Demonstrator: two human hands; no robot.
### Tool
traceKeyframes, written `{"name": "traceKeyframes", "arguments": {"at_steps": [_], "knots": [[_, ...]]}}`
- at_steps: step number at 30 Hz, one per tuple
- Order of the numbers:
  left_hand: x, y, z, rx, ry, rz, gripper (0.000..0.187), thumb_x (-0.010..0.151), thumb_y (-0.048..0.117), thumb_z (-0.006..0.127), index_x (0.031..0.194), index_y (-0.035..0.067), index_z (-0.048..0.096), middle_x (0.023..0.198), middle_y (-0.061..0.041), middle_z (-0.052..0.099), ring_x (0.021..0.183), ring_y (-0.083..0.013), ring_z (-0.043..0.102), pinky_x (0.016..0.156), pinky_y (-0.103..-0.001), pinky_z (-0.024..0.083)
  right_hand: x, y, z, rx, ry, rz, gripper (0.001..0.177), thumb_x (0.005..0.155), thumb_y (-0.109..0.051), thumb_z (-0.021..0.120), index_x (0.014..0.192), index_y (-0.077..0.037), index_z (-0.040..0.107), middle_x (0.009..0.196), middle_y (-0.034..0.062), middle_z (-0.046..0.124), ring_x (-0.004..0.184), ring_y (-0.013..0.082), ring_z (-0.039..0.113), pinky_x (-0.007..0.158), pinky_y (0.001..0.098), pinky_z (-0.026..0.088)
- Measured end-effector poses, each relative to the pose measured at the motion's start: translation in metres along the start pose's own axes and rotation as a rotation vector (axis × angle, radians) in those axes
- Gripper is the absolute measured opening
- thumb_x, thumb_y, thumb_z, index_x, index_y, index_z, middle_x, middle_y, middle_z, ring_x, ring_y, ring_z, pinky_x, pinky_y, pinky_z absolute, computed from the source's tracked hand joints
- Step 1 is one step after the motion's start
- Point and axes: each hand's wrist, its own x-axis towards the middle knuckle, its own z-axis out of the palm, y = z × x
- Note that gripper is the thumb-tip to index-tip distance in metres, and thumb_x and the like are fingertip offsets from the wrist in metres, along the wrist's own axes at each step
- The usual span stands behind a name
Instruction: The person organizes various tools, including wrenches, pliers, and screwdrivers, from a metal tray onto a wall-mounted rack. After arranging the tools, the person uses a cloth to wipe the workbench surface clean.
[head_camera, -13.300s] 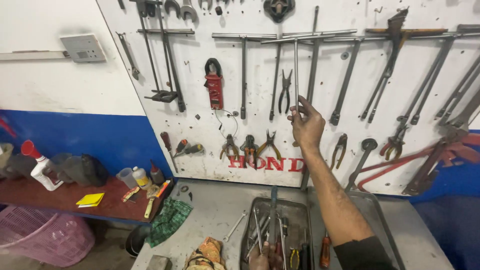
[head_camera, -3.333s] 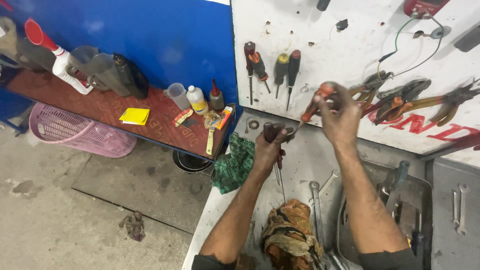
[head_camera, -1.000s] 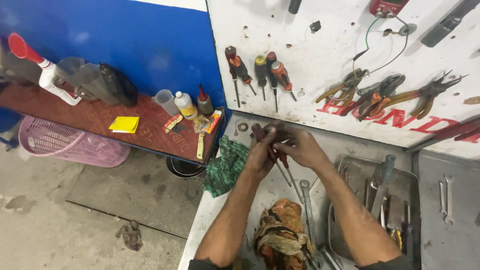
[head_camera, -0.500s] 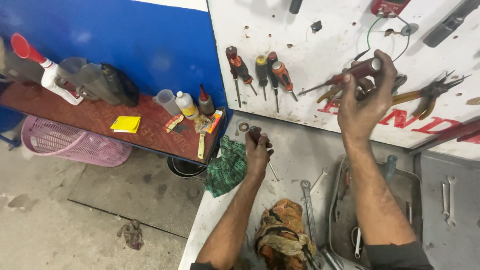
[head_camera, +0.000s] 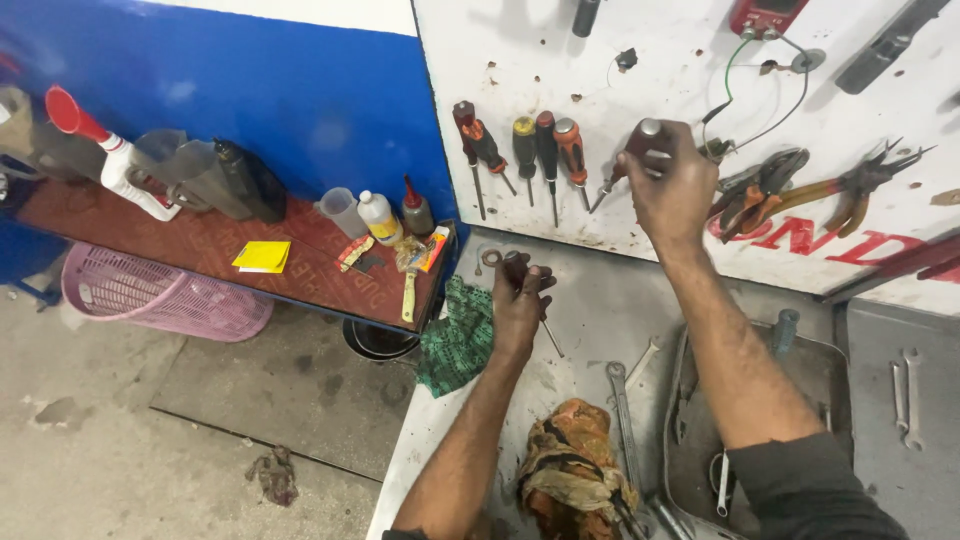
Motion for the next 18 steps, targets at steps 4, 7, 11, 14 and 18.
{"name": "traceKeyframes", "arguments": {"at_steps": [4,7,11,14,18], "knots": [[-0.006,0.004,0.000,0.007,-0.058,0.025,0.032,0.100,0.017,0.057,0.128,0.005,0.048,0.108,-0.017,0.067,0.095,-0.0249,0.068,0.060,-0.026,0.049,-0.006,0.051,0.019,-0.379,-0.120,0.140,0.041,0.078,-0.035,0.091,0.102,-0.011,0.068,0.084,0.0110,0.075,0.078,0.0322,0.073,0.066,0.0454,0.060],[-0.017,0.006,0.003,0.034,-0.094,0.049,0.033,0.099,0.018,0.059,0.128,0.007,0.049,0.112,-0.018,0.068,0.099,-0.0265,0.068,0.063,-0.028,0.050,-0.022,0.010,-0.009,-0.335,-0.199,0.034,0.018,0.088,-0.025,0.080,0.098,-0.016,0.069,0.082,0.0018,0.075,0.072,0.0236,0.073,0.095,0.0377,0.047],[-0.045,0.005,0.017,0.034,-0.183,0.055,0.038,0.097,0.021,0.066,0.129,0.006,0.052,0.111,-0.019,0.067,0.099,-0.0276,0.069,0.065,-0.030,0.053,-0.104,0.017,-0.031,-0.111,-0.245,0.199,0.017,0.085,-0.013,0.078,0.101,-0.017,0.073,0.087,0.0079,0.075,0.078,0.0288,0.073,0.068,0.0387,0.058],[-0.068,-0.020,0.035,0.141,-0.265,0.125,0.049,0.095,0.023,0.069,0.137,0.005,0.051,0.112,-0.021,0.065,0.097,-0.0287,0.068,0.069,-0.034,0.056,-0.157,-0.015,-0.072,0.203,-0.304,0.433,0.017,0.094,-0.016,0.072,0.106,-0.003,0.072,0.093,0.0190,0.074,0.083,0.0349,0.074,0.061,0.0437,0.061],[-0.115,-0.052,0.069,0.251,-0.410,0.332,0.053,0.091,0.027,0.070,0.138,0.006,0.056,0.113,-0.026,0.064,0.106,-0.0439,0.066,0.085,-0.049,0.058,-0.200,-0.016,-0.135,0.203,-0.298,0.486,0.029,0.091,-0.015,0.073,0.115,0.001,0.068,0.096,0.0254,0.072,0.088,0.0412,0.072,0.063,0.0500,0.061]]}}
